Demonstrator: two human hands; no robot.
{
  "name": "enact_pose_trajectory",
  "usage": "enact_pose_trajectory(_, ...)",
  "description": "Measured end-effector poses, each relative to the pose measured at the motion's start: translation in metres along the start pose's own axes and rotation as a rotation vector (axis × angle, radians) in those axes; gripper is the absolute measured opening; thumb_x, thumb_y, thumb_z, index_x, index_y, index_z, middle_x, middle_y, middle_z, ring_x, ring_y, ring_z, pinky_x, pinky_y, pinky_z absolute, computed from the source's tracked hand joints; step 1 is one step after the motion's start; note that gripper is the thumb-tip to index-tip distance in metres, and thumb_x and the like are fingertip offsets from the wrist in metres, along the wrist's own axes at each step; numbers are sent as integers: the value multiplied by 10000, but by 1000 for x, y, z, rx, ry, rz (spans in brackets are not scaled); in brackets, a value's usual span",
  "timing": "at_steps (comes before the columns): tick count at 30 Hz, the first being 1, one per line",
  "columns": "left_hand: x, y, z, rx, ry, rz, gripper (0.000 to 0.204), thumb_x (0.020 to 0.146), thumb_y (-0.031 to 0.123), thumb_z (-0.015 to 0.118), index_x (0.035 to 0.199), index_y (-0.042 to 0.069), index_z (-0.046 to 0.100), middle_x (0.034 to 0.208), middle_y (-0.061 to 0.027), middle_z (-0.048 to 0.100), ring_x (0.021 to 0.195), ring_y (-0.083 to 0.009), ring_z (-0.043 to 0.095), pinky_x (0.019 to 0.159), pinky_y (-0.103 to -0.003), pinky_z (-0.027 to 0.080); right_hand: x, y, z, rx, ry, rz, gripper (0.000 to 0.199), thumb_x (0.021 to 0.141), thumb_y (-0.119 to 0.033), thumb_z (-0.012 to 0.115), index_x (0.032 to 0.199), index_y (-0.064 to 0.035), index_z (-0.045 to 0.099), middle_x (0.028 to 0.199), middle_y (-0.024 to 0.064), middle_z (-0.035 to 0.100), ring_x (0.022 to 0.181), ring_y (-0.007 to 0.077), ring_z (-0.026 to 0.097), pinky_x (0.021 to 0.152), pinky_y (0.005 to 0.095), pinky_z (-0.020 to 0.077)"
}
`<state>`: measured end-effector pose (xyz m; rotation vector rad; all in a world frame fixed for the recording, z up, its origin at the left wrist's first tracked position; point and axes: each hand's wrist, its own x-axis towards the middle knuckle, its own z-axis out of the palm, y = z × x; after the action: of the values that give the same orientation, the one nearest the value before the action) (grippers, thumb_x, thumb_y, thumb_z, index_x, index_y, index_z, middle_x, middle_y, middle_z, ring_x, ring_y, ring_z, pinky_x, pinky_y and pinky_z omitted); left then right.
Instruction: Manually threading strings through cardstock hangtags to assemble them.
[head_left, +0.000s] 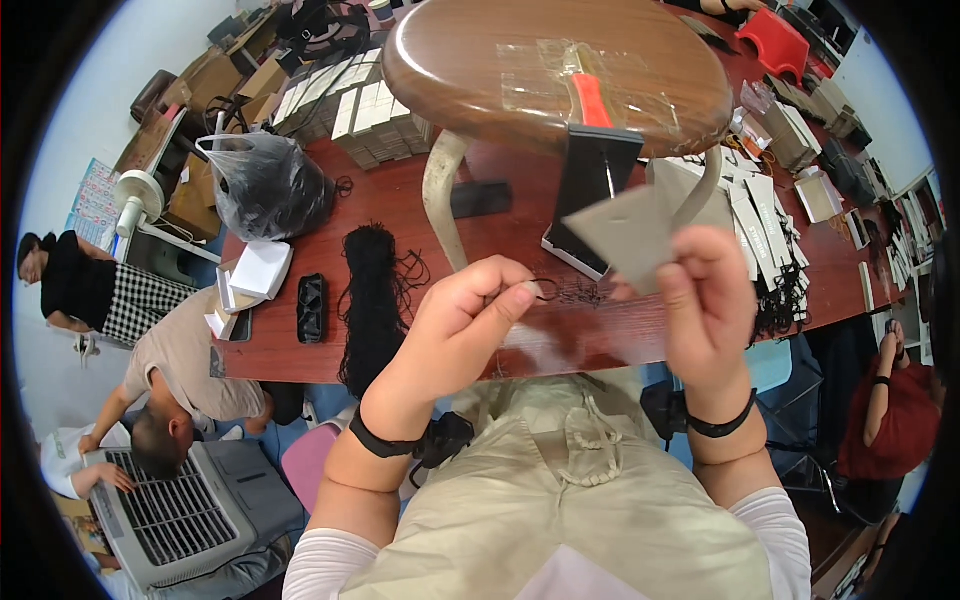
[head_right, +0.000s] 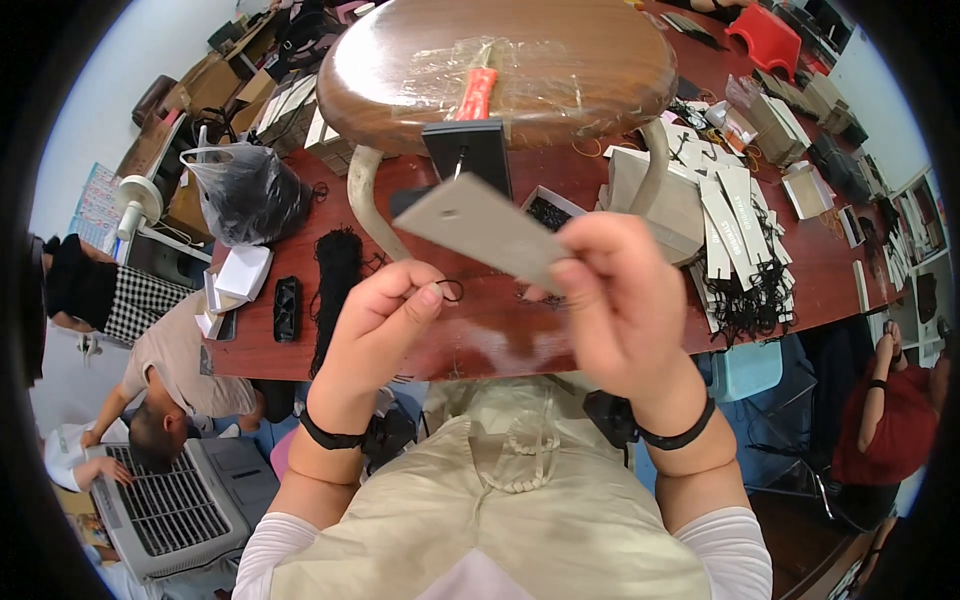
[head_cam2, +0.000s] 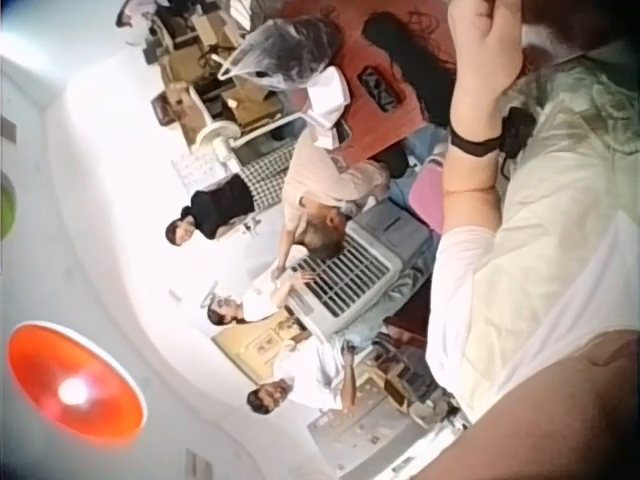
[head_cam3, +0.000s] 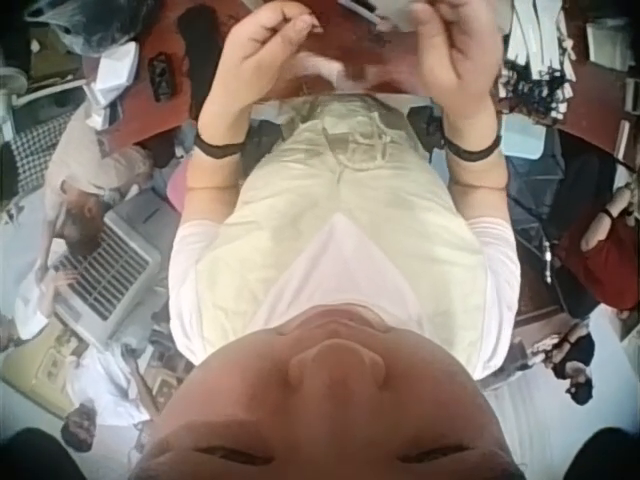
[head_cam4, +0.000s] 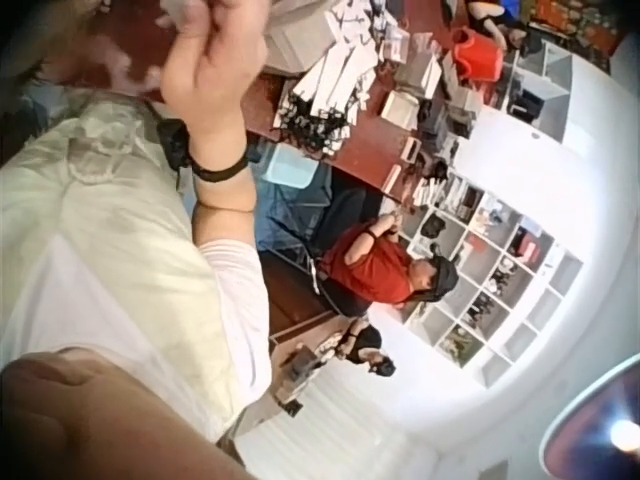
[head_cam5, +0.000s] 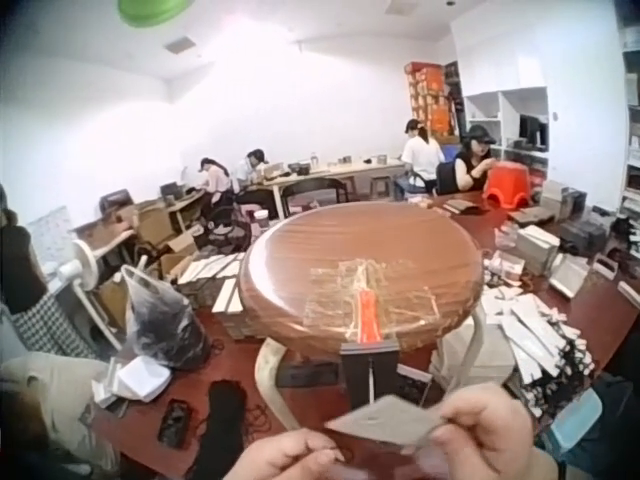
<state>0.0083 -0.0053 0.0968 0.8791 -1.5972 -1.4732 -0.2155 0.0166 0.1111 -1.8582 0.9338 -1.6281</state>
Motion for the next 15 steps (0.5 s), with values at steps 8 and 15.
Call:
enact_pose_trajectory(8, 9, 71, 16, 169, 30, 336, 98, 908, 70, 566, 923, -15, 613, 837, -32, 605, 692, -79, 506, 627, -213, 403, -1, 2, 17, 30, 105, 21, 85, 928, 23, 455, 1011, 44, 456, 745, 123, 641, 645, 137, 644, 580, 234, 508)
enact_pose_trajectory(15, 18, 75, 20, 133, 164, 379, 82, 910, 64, 574, 929, -9, 606, 777, -50, 596, 682, -89, 544, 606, -234, 445, 6, -14, 25, 8, 71, 190, 113, 932, -13, 484, 1031, 32, 452, 761, 132, 653, 638, 135, 651, 572, 241, 504)
